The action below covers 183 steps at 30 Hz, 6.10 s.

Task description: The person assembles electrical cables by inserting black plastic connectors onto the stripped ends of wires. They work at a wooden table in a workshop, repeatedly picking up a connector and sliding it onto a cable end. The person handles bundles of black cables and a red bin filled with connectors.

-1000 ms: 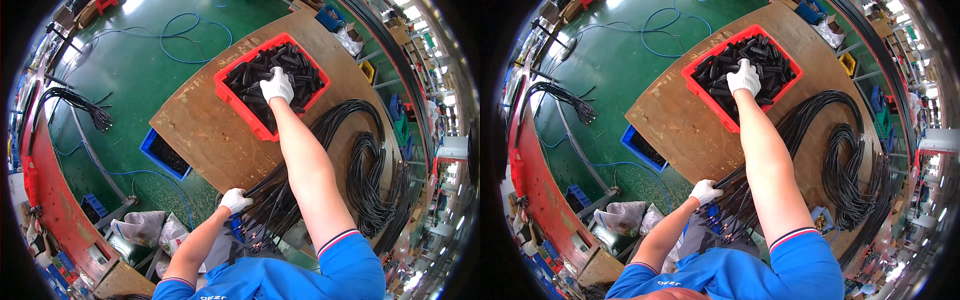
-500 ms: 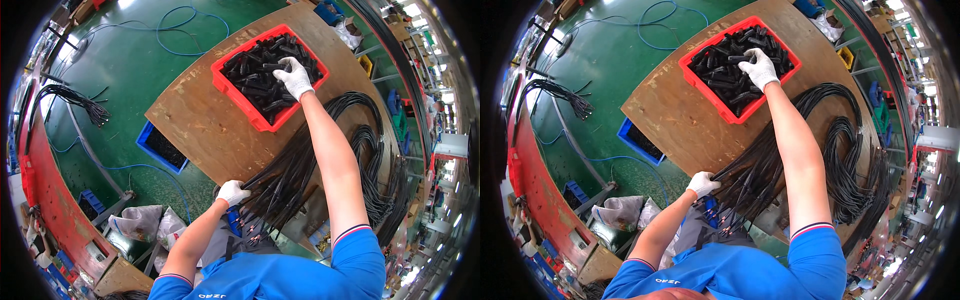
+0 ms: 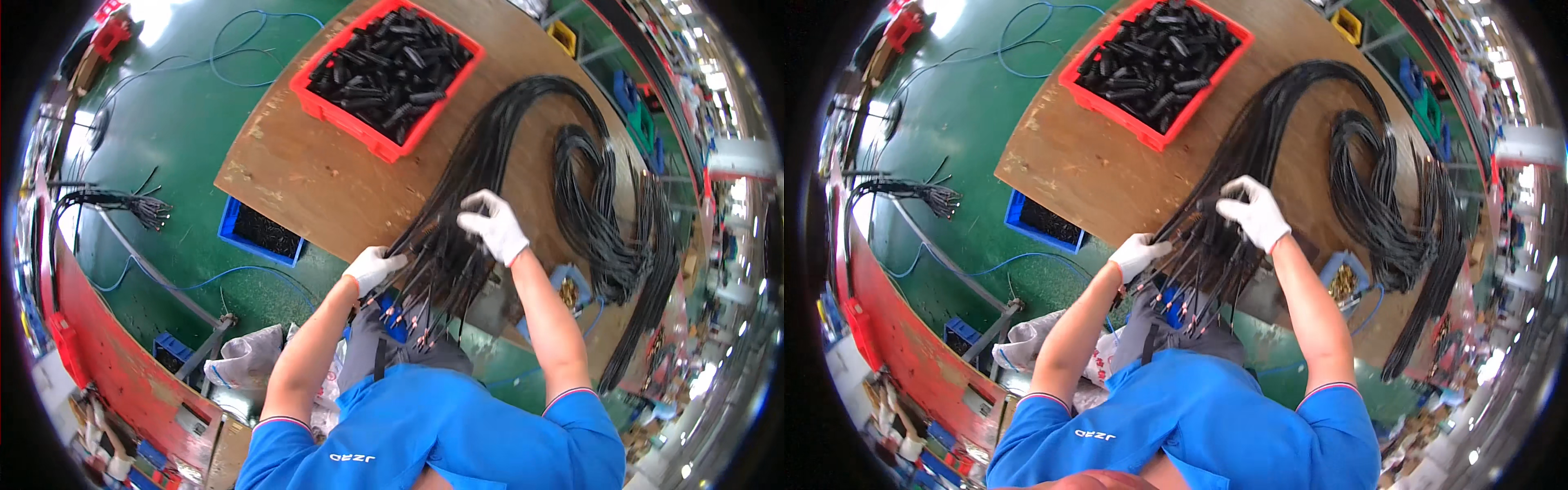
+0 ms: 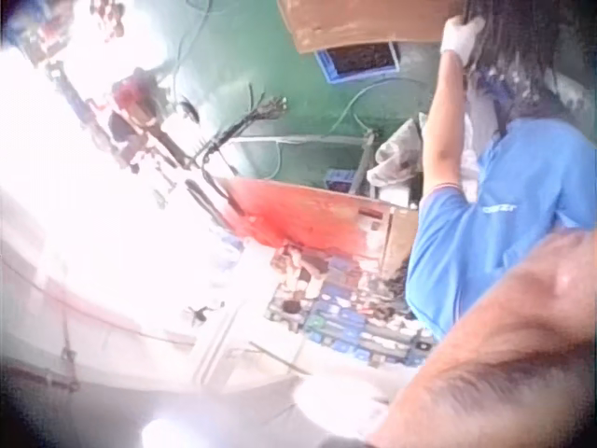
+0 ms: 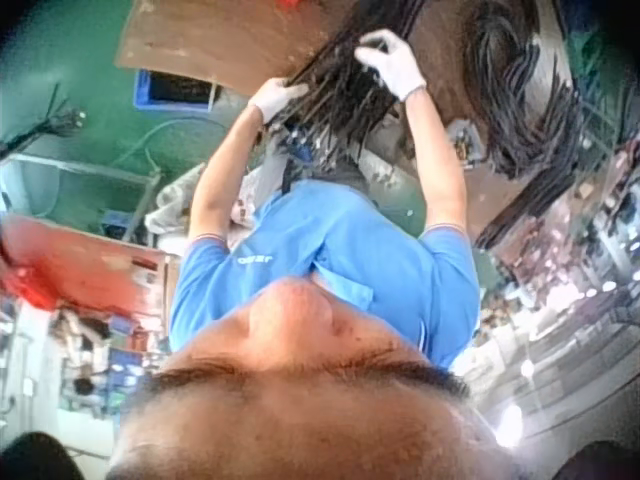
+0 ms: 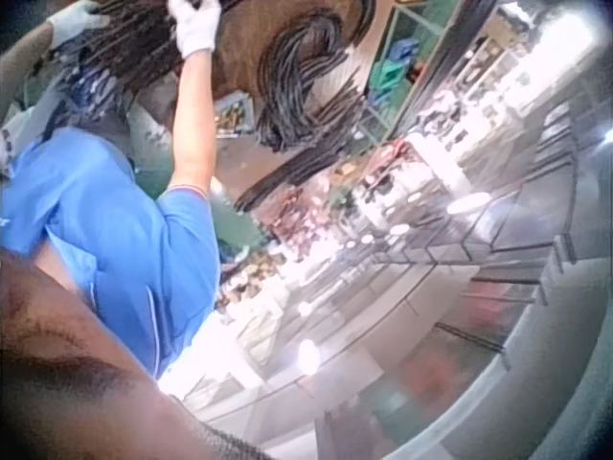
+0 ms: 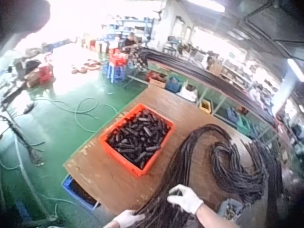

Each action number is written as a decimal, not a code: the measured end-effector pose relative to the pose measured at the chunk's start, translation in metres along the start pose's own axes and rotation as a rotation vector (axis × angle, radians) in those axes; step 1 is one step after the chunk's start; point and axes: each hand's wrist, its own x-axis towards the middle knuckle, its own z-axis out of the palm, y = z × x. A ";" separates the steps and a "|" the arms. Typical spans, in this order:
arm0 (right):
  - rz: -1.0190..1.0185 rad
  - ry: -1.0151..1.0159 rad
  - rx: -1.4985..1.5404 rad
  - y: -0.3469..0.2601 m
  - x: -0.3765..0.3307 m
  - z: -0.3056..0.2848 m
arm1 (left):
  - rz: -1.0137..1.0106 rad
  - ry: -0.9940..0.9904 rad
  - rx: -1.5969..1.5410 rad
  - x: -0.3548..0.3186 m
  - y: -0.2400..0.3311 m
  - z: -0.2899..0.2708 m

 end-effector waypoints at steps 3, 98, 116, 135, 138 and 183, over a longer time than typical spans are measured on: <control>0.160 -0.117 -0.044 0.042 -0.068 0.003 | -0.184 -0.175 -0.090 -0.030 0.053 0.011; 0.220 0.141 0.602 0.147 -0.119 0.017 | -0.154 -0.102 -0.618 -0.019 0.011 0.144; 0.053 -0.073 0.089 0.184 -0.262 0.007 | -0.143 -0.076 -0.425 -0.020 0.024 0.150; 0.269 -0.017 0.320 0.179 -0.247 0.024 | -0.130 0.007 -0.377 -0.025 0.029 0.166; 0.250 0.118 0.255 0.163 -0.197 0.036 | -0.100 0.046 -0.263 -0.026 0.027 0.164; 0.035 -0.139 -0.057 0.166 -0.266 0.001 | 0.003 -0.052 -0.322 -0.023 0.030 0.157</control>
